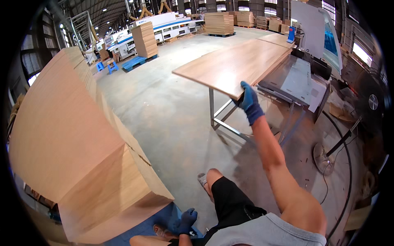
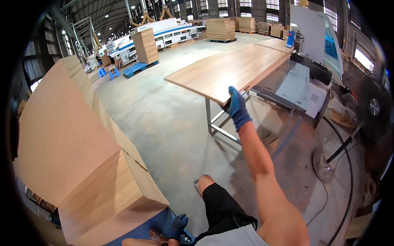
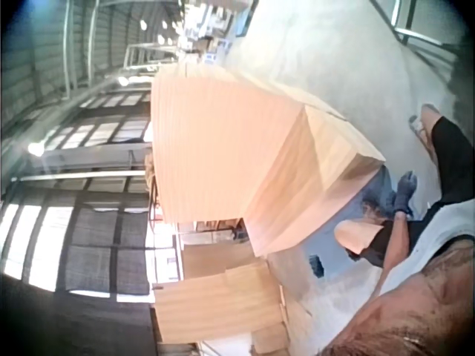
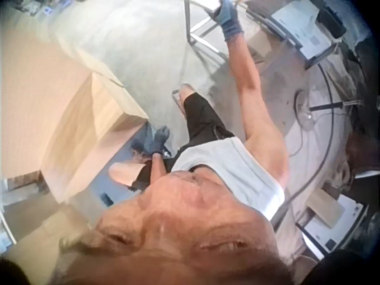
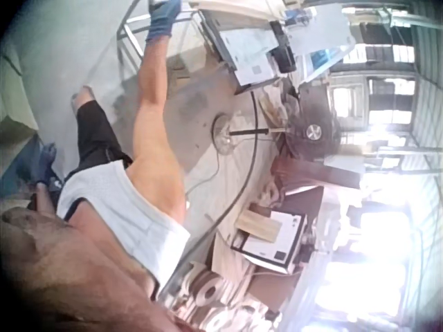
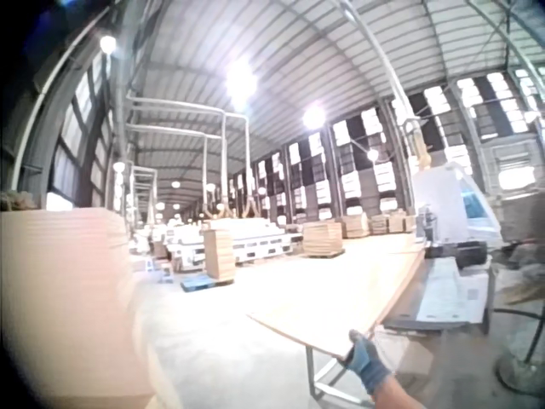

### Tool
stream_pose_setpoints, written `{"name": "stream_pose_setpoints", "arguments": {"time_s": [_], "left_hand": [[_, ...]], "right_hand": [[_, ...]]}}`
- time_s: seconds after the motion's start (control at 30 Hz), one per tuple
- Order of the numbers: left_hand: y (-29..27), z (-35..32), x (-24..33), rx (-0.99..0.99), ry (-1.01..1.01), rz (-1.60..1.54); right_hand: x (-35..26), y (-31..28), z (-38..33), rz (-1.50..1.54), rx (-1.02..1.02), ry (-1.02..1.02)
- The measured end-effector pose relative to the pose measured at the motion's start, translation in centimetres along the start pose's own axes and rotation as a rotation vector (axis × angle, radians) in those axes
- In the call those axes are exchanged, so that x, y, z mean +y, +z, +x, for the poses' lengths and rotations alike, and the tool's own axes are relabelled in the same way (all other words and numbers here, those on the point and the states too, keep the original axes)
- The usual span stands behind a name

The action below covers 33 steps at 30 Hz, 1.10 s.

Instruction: The person picks up wooden boards from a table one at a time and stacks them onto a pile.

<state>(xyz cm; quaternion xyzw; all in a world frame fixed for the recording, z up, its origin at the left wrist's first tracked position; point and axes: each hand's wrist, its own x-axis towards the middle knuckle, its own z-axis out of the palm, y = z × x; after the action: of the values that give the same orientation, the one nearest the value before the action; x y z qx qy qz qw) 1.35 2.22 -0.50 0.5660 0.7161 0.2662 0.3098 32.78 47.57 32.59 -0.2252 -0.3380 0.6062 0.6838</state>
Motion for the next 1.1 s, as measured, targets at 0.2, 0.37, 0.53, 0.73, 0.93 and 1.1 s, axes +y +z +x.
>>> {"name": "stream_pose_setpoints", "arguments": {"time_s": [0.2, 0.37, 0.53, 0.73, 0.93, 1.1], "left_hand": [[-7.4, 1.1, 12.3, 0.069, -0.024, -0.714], [-15.0, -1.3, 27.0, 0.22, 0.545, -1.002], [-12.5, -4.7, 26.1, 0.703, 0.481, -0.987], [-14.5, -6.7, 18.5, 0.99, 0.087, -1.315], [-19.2, -11.0, 7.9, 1.099, 0.037, -1.784], [-21.9, -15.7, -6.4, 1.279, 0.054, -1.589]], "right_hand": [[2.8, 6.9, -16.5, -0.202, 0.043, -0.108], [0.8, 11.2, -28.0, 0.15, -0.28, 0.493], [-2.1, 7.0, -24.5, 0.145, -0.127, 0.189], [-3.6, -1.5, -17.7, -0.007, 0.002, -0.041], [-9.5, -10.3, -13.3, -0.025, -0.101, -0.099], [-11.0, -11.1, -14.0, -0.121, -0.016, -0.063]]}}
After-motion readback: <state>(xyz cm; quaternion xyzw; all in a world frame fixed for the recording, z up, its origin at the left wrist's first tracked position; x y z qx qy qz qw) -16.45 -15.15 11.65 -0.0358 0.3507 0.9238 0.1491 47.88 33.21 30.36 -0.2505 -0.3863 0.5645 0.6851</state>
